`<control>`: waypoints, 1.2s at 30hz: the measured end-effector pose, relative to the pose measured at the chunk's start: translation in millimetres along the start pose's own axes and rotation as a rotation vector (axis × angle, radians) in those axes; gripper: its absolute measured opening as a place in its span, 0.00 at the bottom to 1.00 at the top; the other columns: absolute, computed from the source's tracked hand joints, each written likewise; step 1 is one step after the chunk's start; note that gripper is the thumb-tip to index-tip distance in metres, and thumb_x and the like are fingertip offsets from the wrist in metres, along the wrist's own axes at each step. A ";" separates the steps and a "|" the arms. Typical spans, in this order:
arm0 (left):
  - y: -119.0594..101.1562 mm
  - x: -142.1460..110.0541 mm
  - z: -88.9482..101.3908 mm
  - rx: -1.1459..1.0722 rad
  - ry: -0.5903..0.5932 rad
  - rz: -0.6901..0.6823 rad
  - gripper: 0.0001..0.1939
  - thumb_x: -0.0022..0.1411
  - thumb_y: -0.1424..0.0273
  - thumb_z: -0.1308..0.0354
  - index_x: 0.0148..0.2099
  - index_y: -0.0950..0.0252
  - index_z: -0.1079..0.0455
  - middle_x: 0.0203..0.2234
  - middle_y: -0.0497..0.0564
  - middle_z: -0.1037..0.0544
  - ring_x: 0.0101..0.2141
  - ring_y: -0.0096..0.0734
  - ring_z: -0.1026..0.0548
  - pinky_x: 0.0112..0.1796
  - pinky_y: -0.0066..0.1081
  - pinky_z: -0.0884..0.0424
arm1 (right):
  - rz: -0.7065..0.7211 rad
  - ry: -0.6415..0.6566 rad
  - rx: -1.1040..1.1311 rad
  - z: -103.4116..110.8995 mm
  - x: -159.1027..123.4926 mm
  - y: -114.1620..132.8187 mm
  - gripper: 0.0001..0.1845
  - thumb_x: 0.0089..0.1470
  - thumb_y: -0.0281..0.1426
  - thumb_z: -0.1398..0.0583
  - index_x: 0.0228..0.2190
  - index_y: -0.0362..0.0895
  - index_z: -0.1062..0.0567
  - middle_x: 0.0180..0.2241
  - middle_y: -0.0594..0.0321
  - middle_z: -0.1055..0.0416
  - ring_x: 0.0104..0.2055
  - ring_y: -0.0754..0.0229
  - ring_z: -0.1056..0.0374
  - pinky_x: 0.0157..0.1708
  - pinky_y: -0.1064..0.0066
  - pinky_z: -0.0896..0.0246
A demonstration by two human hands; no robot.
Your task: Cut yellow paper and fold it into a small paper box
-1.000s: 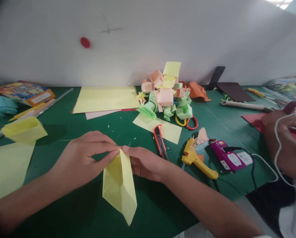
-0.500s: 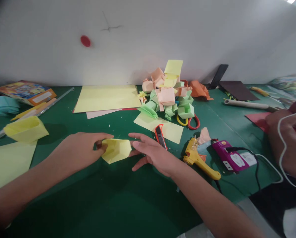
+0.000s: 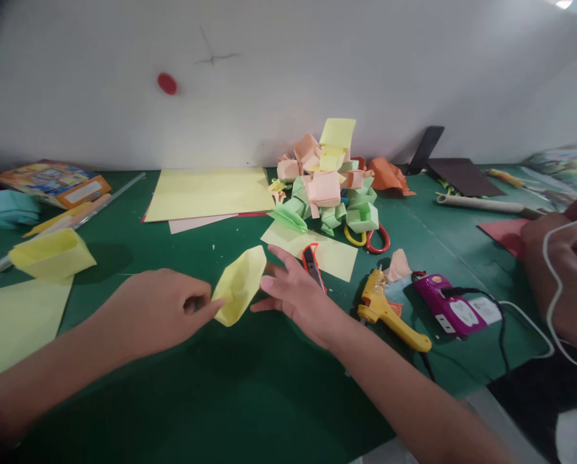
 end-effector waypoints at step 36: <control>27.6 30.1 -18.7 -0.744 0.223 0.054 0.19 0.58 0.52 0.42 0.26 0.62 0.32 0.19 0.45 0.32 0.23 0.28 0.33 0.26 0.28 0.38 | 0.170 -0.146 -0.690 -0.8 2.0 -16.8 0.04 0.55 0.33 0.35 0.35 0.47 0.22 0.35 0.62 0.23 0.36 0.58 0.28 0.38 0.64 0.32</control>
Point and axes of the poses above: each hand's wrist, its own x-axis towards the middle knuckle, its own z-axis out of the back of the hand, y = z × x, the point moved 2 cm from there along x, towards the middle knuckle
